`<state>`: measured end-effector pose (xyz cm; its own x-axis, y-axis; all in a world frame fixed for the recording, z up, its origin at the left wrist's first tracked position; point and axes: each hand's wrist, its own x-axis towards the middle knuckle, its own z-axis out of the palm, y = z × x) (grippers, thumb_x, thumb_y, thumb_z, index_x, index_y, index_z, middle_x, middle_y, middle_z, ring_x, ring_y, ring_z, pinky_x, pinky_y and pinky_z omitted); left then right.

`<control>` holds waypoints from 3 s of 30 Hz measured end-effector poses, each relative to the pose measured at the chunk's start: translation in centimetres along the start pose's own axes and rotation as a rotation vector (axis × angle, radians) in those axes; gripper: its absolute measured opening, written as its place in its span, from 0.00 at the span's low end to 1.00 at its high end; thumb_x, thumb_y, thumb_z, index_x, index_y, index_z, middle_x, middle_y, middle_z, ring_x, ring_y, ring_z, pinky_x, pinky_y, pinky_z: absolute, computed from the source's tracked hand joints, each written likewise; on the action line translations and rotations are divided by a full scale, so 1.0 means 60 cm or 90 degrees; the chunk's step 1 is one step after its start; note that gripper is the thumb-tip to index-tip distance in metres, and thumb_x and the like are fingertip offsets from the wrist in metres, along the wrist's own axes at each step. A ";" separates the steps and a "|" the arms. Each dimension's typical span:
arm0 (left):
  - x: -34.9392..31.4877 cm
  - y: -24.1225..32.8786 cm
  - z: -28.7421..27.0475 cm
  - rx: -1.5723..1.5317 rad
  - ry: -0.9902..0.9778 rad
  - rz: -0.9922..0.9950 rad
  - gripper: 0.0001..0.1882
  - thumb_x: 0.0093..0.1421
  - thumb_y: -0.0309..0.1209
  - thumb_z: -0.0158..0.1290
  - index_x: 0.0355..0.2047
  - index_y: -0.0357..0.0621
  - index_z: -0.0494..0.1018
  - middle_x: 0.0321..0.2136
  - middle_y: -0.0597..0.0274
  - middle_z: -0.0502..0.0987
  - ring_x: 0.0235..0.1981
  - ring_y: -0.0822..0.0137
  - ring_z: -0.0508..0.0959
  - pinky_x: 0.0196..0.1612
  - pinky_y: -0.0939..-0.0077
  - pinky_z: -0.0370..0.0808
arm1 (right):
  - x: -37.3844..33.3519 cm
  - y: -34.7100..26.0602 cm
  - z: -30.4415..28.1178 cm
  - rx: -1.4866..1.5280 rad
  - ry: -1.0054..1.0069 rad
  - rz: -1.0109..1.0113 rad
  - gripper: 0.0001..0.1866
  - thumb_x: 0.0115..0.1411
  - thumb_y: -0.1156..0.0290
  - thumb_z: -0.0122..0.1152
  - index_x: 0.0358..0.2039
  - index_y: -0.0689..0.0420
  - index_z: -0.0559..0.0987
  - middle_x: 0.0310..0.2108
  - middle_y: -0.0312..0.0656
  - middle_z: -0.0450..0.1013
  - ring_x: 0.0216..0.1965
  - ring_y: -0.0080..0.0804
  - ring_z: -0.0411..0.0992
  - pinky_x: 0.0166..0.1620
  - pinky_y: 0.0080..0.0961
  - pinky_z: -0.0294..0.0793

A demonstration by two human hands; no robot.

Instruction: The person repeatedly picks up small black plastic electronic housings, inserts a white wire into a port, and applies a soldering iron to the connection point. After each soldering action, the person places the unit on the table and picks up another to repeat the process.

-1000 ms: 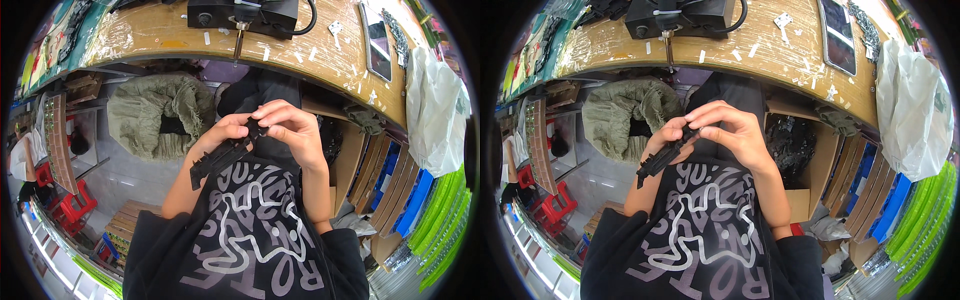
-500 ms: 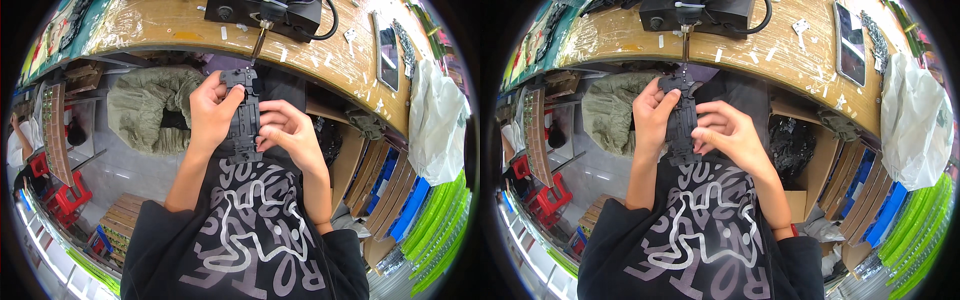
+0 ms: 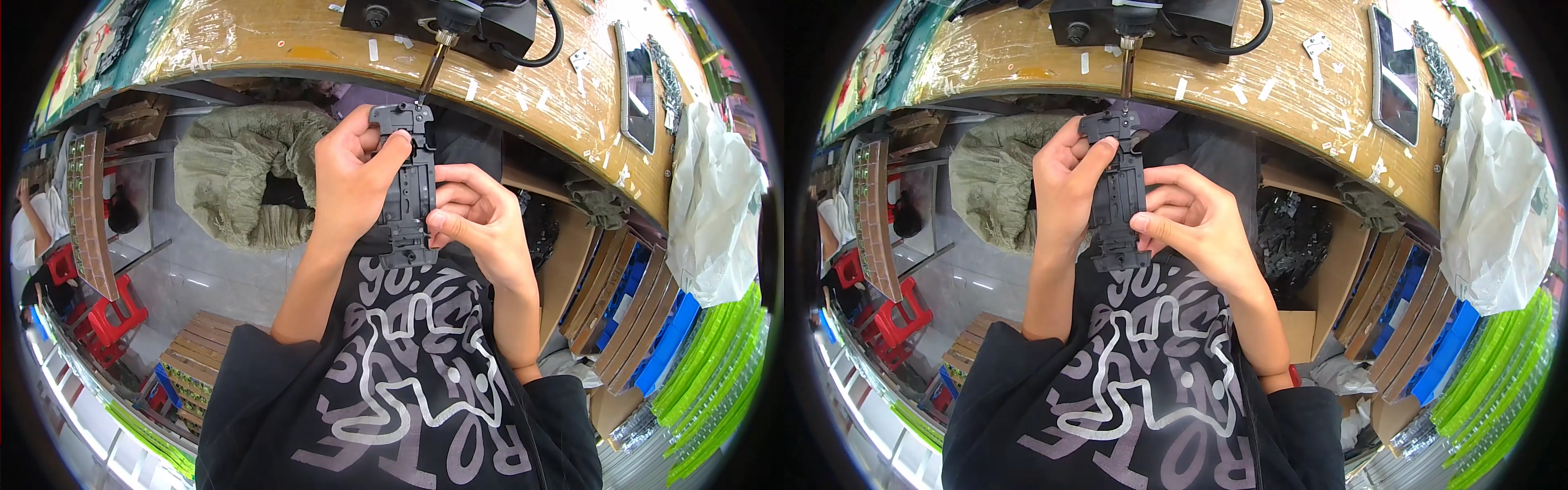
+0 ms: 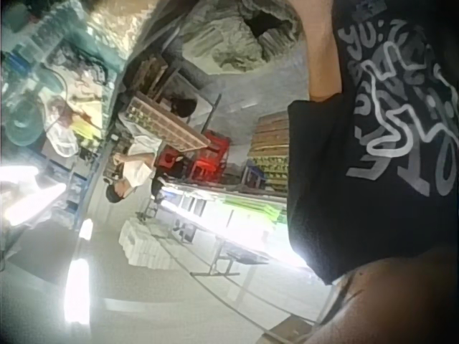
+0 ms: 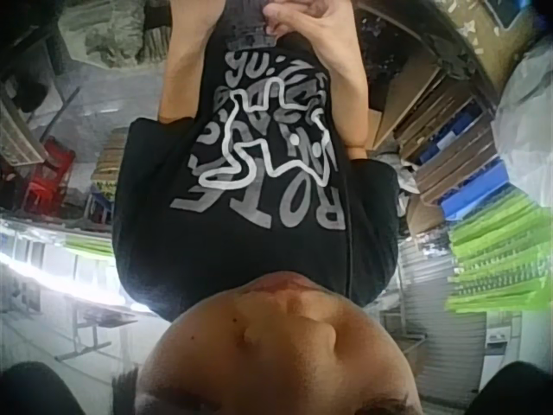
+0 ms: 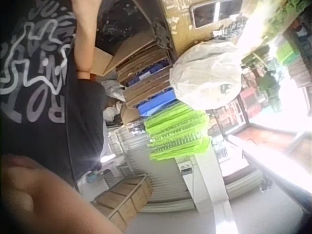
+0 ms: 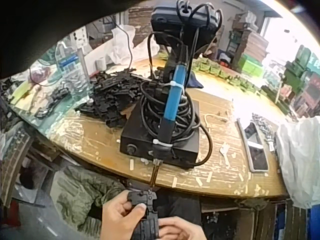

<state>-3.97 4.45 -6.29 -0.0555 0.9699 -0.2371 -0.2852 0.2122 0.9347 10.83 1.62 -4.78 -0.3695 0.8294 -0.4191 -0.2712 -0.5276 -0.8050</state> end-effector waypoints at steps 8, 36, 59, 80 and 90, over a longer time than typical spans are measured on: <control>0.001 0.001 0.004 0.033 0.029 0.015 0.03 0.50 0.21 0.47 0.27 0.35 0.68 0.16 0.69 0.71 0.17 0.86 0.64 0.18 0.90 0.59 | 0.000 0.002 0.002 -0.002 0.015 -0.012 0.20 0.47 0.80 0.57 0.42 0.67 0.67 0.27 0.41 0.70 0.24 0.21 0.69 0.25 0.15 0.71; 0.014 0.003 0.004 0.071 0.028 0.028 0.02 0.49 0.22 0.47 0.23 0.36 0.66 0.14 0.70 0.70 0.15 0.86 0.62 0.15 0.90 0.57 | 0.007 0.000 0.002 0.006 0.020 -0.040 0.17 0.49 0.79 0.56 0.41 0.67 0.67 0.26 0.41 0.71 0.23 0.22 0.70 0.26 0.15 0.70; 0.016 0.005 0.001 0.053 0.018 0.010 0.04 0.50 0.21 0.47 0.27 0.34 0.67 0.18 0.67 0.72 0.17 0.85 0.66 0.17 0.90 0.60 | 0.008 0.003 0.002 0.009 0.027 -0.050 0.17 0.50 0.79 0.56 0.42 0.67 0.67 0.26 0.41 0.71 0.23 0.22 0.70 0.26 0.15 0.70; 0.011 0.005 0.004 0.042 0.025 0.013 0.04 0.50 0.21 0.47 0.28 0.35 0.68 0.17 0.68 0.71 0.17 0.86 0.64 0.17 0.90 0.59 | 0.005 0.005 0.003 0.015 0.023 -0.050 0.17 0.50 0.79 0.56 0.41 0.67 0.67 0.25 0.42 0.70 0.23 0.23 0.70 0.25 0.15 0.70; 0.002 0.006 0.005 0.038 0.013 0.006 0.03 0.51 0.20 0.47 0.27 0.34 0.67 0.19 0.67 0.72 0.18 0.85 0.66 0.18 0.89 0.62 | -0.005 0.005 0.003 0.005 0.024 -0.045 0.18 0.49 0.79 0.57 0.41 0.67 0.67 0.25 0.41 0.70 0.23 0.23 0.70 0.24 0.15 0.70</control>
<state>-3.79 4.68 -5.93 -0.0775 0.9693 -0.2332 -0.2268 0.2106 0.9509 10.70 1.22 -4.81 -0.3162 0.8706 -0.3769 -0.3021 -0.4690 -0.8299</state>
